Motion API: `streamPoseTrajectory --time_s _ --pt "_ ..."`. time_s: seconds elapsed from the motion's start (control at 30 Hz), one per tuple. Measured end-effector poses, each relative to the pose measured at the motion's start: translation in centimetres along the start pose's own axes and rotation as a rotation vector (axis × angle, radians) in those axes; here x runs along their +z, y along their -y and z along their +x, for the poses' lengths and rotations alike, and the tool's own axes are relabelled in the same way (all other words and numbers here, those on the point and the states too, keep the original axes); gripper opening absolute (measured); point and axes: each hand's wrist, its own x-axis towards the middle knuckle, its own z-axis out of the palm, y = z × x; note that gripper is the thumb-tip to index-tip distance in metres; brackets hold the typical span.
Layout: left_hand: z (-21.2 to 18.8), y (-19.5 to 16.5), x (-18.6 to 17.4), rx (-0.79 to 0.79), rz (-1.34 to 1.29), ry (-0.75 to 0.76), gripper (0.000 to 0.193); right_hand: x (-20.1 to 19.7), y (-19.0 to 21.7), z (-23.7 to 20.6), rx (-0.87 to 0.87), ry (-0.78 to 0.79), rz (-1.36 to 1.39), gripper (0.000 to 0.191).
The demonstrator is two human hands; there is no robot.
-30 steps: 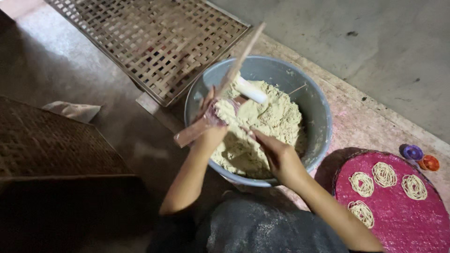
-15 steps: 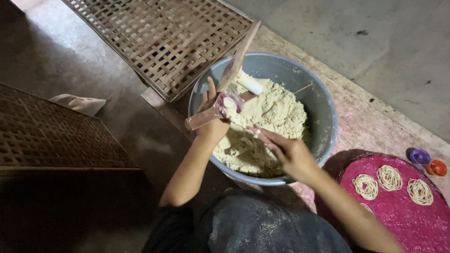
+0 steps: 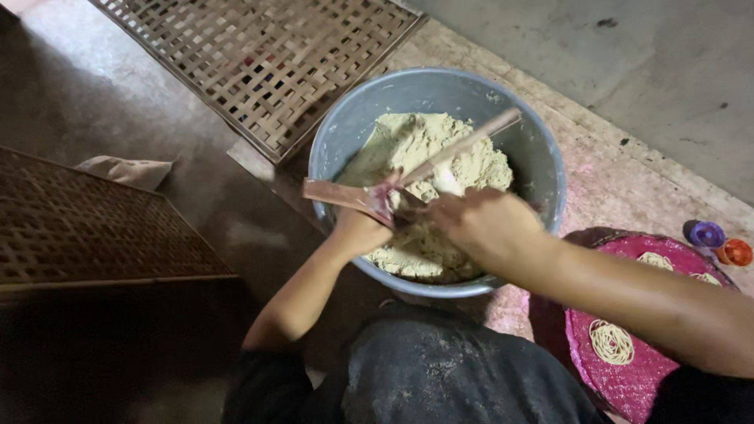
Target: The person scoops pale dough from a large basin into a wooden hand press, squeezes the press to extrude noodle strands onto round pink trays, and repeats the cycle, accumulating nests of extruded noodles on the trays.
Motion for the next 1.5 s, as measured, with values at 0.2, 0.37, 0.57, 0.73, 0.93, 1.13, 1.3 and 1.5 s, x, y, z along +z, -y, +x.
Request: streamPoseTrajectory --time_s 0.2,0.37,0.57,0.73,0.93,1.13,1.3,1.5 --pt "0.4 2.2 -1.4 0.332 0.081 -0.356 0.069 -3.8 -3.0 -4.1 0.174 0.016 -0.012 0.045" --pt "0.7 0.2 -0.9 0.309 -0.06 -0.18 0.087 -1.8 -1.0 -0.9 0.123 0.123 -0.072 0.027" --pt "1.0 0.8 -1.5 0.263 -0.073 -0.256 0.077 -1.3 0.2 0.0 0.126 -0.057 -0.098 0.032" --pt "2.6 5.6 -3.7 0.047 -0.732 -0.416 0.024 2.3 -4.1 -5.3 0.395 0.31 -0.053 0.023" --pt "2.2 5.0 1.6 0.033 -1.31 -0.394 0.031 16.3 -4.2 -0.4 0.305 0.437 0.192 0.021" --pt "-1.5 -2.4 6.7 0.096 -1.768 0.574 0.024 10.7 -4.8 -3.4 0.143 -0.852 1.82 0.084" --pt "-2.5 -8.8 8.8 0.133 -1.607 0.722 0.045 6.0 0.8 -9.7 0.208 -1.211 2.192 0.087" --pt "-2.7 -13.5 7.0 0.447 -0.936 0.324 0.051 6.2 0.7 -21.5 0.378 -1.296 1.188 0.081"
